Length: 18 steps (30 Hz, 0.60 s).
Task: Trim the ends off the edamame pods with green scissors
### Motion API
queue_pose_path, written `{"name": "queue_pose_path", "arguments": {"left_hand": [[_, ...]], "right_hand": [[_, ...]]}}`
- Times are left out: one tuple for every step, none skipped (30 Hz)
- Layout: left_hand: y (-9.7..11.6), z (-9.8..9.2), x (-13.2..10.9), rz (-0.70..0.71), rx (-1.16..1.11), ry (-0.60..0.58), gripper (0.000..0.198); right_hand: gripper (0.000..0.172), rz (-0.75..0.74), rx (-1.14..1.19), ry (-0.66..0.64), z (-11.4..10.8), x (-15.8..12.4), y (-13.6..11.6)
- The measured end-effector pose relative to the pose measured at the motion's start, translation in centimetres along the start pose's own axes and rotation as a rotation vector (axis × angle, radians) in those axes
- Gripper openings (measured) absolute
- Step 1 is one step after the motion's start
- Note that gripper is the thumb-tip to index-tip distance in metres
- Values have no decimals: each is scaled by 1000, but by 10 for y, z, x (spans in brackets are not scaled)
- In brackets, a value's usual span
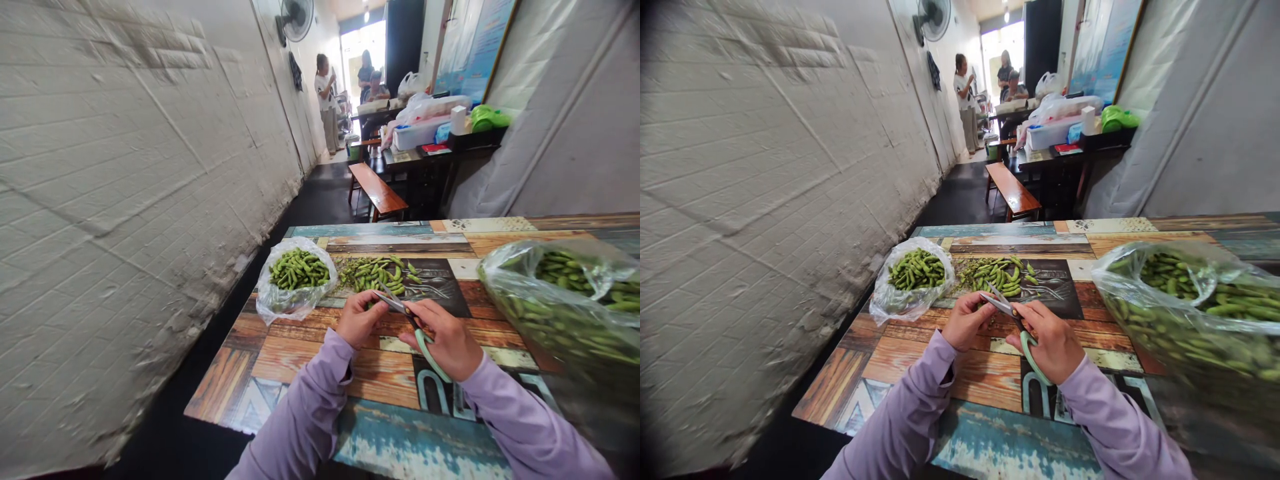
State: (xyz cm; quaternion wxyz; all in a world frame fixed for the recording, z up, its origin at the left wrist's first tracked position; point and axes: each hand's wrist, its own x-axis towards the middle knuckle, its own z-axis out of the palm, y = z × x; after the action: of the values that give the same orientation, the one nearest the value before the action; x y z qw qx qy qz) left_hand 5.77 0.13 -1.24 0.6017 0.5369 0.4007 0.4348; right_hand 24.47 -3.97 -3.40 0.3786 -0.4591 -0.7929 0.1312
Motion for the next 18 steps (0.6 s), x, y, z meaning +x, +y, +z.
{"name": "queue_pose_path", "arguments": {"left_hand": [[-1, 0, 0, 3, 8, -2, 35], [-2, 0, 0, 8, 16, 3, 35], [-3, 0, 0, 15, 26, 12, 34], [-4, 1, 0, 25, 35, 23, 33], [-5, 1, 0, 37, 42, 31, 32], [-5, 1, -1, 47, 47, 33, 31], [-4, 1, -1, 52, 51, 29, 30], [-4, 2, -1, 52, 53, 20, 30], [-3, 2, -2, 49, 54, 11, 30], [-2, 3, -2, 45, 54, 4, 30], [-1, 3, -2, 40, 54, 0, 30], [0, 3, -3, 37, 53, -1, 29], [1, 3, -3, 35, 50, -1, 29], [1, 3, -3, 32, 46, 0, 29], [1, 3, -3, 29, 42, 1, 30], [1, 3, -3, 28, 37, 2, 30], [0, 3, -3, 28, 35, 3, 30], [0, 3, -2, 31, 37, 1, 31]], "right_hand": [[47, 3, 5, -4, 0, 0, 0], [46, 5, 8, -8, 0, 0, -1], [46, 7, 12, -12, 0, 0, -1], [45, 9, 15, -14, 1, -1, -2], [45, 11, 19, -19, 1, -1, -2], [45, 15, 24, -25, 1, -1, -3], [45, 19, 27, -31, 1, -1, -3], [45, 22, 31, -35, 1, -1, -4], [45, 24, 33, -40, 0, -1, -4], [45, 23, 35, -45, 0, -1, -4], [45, 21, 37, -51, 0, -1, -5], [44, 17, 38, -54, -1, 0, -5], [43, 12, 38, -57, -1, 0, -5], [43, 7, 36, -60, -1, 0, -5], [42, 4, 31, -61, -1, -1, -5], [42, 2, 25, -62, -1, -1, -5], [42, 0, 17, -63, -2, -1, -5], [42, -2, 8, -64, -2, -1, -5]]}}
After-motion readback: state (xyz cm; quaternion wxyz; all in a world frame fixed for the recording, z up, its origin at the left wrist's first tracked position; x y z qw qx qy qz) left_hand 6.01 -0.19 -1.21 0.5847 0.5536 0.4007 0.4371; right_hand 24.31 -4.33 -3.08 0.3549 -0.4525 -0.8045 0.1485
